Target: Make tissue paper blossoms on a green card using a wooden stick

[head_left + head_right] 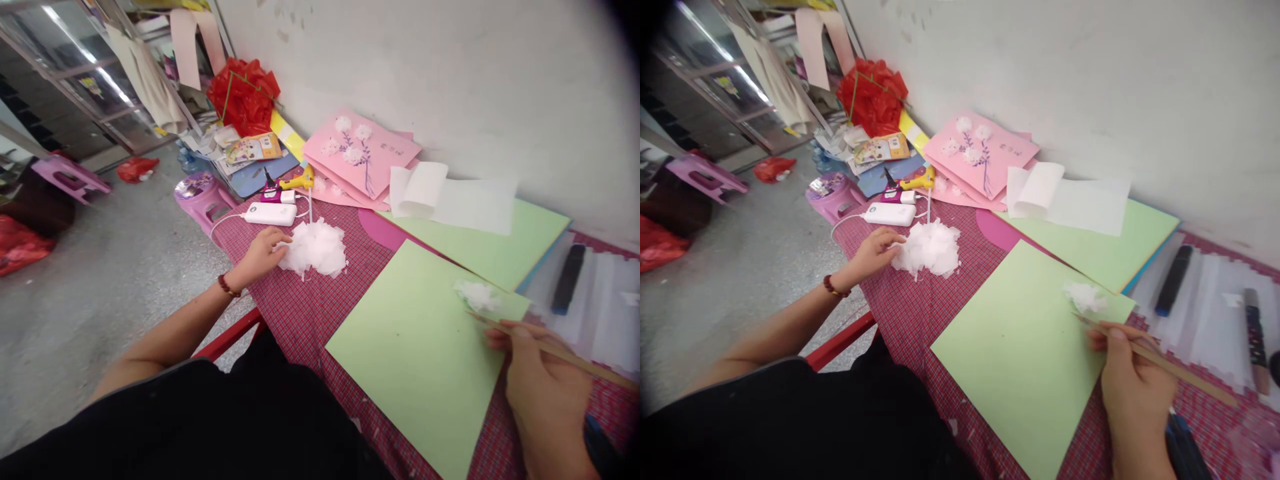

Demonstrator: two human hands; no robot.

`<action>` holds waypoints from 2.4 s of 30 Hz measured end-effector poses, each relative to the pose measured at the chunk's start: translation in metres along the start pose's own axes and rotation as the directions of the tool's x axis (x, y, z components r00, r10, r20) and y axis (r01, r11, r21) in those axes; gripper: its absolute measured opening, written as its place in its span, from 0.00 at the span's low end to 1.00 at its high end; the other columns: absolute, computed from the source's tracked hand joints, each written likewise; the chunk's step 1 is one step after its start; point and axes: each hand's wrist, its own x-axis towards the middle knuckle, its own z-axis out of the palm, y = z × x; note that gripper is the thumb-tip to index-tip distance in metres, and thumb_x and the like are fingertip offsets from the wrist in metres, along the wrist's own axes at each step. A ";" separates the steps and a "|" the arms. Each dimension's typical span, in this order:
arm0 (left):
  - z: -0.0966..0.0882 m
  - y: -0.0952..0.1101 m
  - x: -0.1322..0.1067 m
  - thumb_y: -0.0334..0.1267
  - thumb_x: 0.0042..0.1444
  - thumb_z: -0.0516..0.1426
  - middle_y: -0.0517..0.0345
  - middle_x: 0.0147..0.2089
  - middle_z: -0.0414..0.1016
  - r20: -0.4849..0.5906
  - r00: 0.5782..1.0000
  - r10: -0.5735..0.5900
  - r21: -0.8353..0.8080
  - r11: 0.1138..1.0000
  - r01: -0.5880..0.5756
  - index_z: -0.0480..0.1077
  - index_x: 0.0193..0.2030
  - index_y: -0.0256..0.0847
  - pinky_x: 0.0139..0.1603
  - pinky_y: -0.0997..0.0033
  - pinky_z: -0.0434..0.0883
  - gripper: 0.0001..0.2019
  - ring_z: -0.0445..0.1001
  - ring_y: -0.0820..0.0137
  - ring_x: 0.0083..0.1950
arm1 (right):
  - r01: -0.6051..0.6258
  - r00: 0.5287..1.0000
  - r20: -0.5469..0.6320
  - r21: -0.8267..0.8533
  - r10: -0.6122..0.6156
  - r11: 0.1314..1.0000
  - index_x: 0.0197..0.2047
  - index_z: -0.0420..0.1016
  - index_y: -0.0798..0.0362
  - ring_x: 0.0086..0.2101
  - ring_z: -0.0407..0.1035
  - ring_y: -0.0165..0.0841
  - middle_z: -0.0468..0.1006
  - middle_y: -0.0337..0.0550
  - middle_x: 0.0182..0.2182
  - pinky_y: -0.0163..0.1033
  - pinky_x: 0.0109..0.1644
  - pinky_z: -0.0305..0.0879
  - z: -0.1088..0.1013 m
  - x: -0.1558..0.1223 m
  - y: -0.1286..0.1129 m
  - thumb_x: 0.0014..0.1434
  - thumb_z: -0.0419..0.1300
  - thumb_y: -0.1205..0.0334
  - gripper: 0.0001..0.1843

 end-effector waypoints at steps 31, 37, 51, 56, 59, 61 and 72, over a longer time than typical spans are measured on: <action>0.058 0.088 0.091 0.36 0.57 0.55 0.54 0.40 0.78 0.389 0.905 0.171 -0.144 0.982 -0.123 0.75 0.44 0.37 0.38 0.71 0.70 0.11 0.74 0.70 0.37 | -0.064 0.995 0.082 0.168 0.051 0.984 0.34 0.73 0.55 0.24 0.69 0.31 0.75 0.40 0.25 0.39 0.32 0.67 0.000 0.001 -0.004 0.58 0.58 0.56 0.11; 0.049 0.092 0.065 0.36 0.62 0.51 0.51 0.39 0.75 0.169 0.886 0.432 0.044 0.895 -0.445 0.72 0.39 0.37 0.49 0.63 0.69 0.09 0.72 0.65 0.44 | -0.045 0.996 0.084 0.126 0.035 0.991 0.34 0.74 0.55 0.25 0.69 0.31 0.75 0.41 0.26 0.39 0.32 0.67 -0.001 0.001 -0.003 0.59 0.57 0.56 0.11; 0.042 0.088 0.079 0.33 0.53 0.54 0.55 0.32 0.75 0.054 0.964 0.261 0.056 0.963 -0.264 0.69 0.29 0.38 0.43 0.64 0.67 0.04 0.71 0.67 0.37 | -0.047 0.996 0.087 0.134 0.036 0.990 0.34 0.74 0.54 0.25 0.69 0.32 0.75 0.41 0.26 0.41 0.33 0.68 -0.001 0.002 0.001 0.59 0.57 0.54 0.12; 0.030 0.128 0.094 0.37 0.49 0.57 0.61 0.27 0.70 0.086 0.991 0.099 -0.382 0.922 -0.059 0.65 0.28 0.37 0.31 0.74 0.64 0.05 0.66 0.75 0.28 | -0.052 0.998 0.053 0.168 0.043 0.984 0.33 0.73 0.53 0.23 0.69 0.33 0.74 0.41 0.24 0.41 0.29 0.68 0.001 0.001 -0.002 0.57 0.59 0.51 0.13; 0.048 0.165 0.103 0.36 0.48 0.57 0.64 0.24 0.65 0.245 0.956 0.164 -0.625 0.781 0.026 0.65 0.30 0.38 0.25 0.78 0.58 0.06 0.61 0.79 0.24 | -0.044 0.999 0.040 0.209 0.036 0.977 0.32 0.72 0.52 0.22 0.68 0.32 0.74 0.38 0.22 0.39 0.27 0.67 0.000 0.001 -0.009 0.57 0.58 0.51 0.12; 0.066 0.187 0.108 0.37 0.49 0.57 0.65 0.23 0.63 0.321 0.917 0.239 -0.695 0.716 0.057 0.66 0.31 0.37 0.24 0.79 0.55 0.06 0.59 0.80 0.23 | -0.028 0.999 0.031 0.217 0.021 0.976 0.31 0.71 0.51 0.22 0.68 0.31 0.73 0.38 0.22 0.38 0.27 0.67 0.000 0.001 -0.012 0.57 0.57 0.52 0.12; 0.073 0.126 0.117 0.30 0.53 0.52 0.50 0.39 0.75 0.154 0.933 0.326 -0.095 0.944 -0.315 0.72 0.41 0.34 0.44 0.64 0.68 0.11 0.71 0.66 0.41 | -0.053 0.998 0.045 0.210 0.045 0.976 0.33 0.73 0.53 0.23 0.69 0.31 0.75 0.40 0.25 0.39 0.28 0.68 0.000 0.002 0.001 0.58 0.59 0.51 0.13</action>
